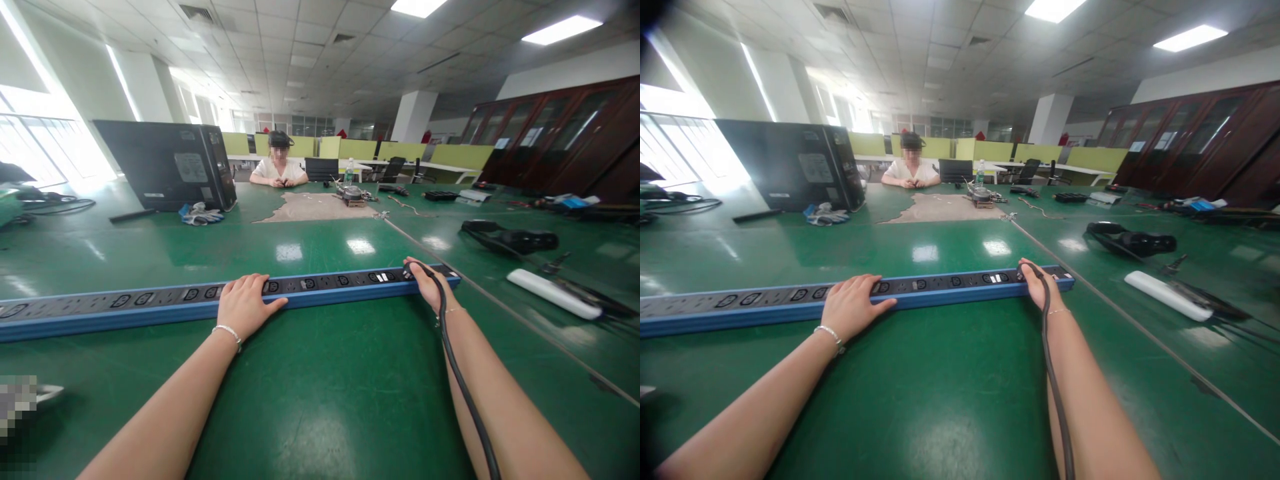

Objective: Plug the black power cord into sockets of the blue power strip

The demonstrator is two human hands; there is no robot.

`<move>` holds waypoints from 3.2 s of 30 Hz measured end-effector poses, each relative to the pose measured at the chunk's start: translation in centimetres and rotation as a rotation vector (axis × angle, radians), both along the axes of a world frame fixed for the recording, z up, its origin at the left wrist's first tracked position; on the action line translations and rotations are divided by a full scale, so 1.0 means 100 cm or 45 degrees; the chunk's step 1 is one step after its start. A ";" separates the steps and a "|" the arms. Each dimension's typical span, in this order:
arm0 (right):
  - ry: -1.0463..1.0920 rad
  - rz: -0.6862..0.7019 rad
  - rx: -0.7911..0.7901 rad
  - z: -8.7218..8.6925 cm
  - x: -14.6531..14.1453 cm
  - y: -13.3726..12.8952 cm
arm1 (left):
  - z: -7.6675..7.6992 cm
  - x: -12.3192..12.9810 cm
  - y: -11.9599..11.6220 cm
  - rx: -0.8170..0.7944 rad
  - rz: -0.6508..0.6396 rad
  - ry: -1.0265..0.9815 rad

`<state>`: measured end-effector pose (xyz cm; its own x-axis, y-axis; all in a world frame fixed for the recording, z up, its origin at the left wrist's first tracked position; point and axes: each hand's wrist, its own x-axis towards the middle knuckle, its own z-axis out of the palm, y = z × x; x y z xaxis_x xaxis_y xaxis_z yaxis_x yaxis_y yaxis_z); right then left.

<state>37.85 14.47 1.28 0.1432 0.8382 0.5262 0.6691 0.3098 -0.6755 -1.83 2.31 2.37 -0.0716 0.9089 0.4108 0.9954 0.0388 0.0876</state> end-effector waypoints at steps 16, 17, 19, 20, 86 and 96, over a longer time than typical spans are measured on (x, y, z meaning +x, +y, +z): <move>-0.036 -0.002 -0.098 0.000 -0.003 0.004 | 0.001 0.000 0.000 -0.005 -0.001 0.006; -0.047 0.000 -0.102 0.000 -0.003 0.004 | 0.000 0.000 0.000 -0.003 -0.003 0.007; -0.070 0.003 -0.117 0.001 -0.003 0.003 | -0.001 -0.001 0.000 0.008 -0.010 0.013; -0.083 -0.002 -0.125 0.002 -0.003 0.003 | -0.001 -0.001 0.001 0.016 -0.015 0.016; -0.601 -0.299 -0.125 -0.007 -0.016 -0.017 | -0.001 0.000 -0.001 0.010 0.009 0.038; -0.323 -0.183 -0.026 -0.002 -0.016 -0.014 | 0.001 0.000 -0.001 -0.007 0.012 0.038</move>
<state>36.26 13.12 1.11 0.1274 0.8295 0.5438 0.8533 0.1878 -0.4864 -1.78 2.21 2.49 -0.0680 0.9105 0.4079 0.9972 0.0487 0.0575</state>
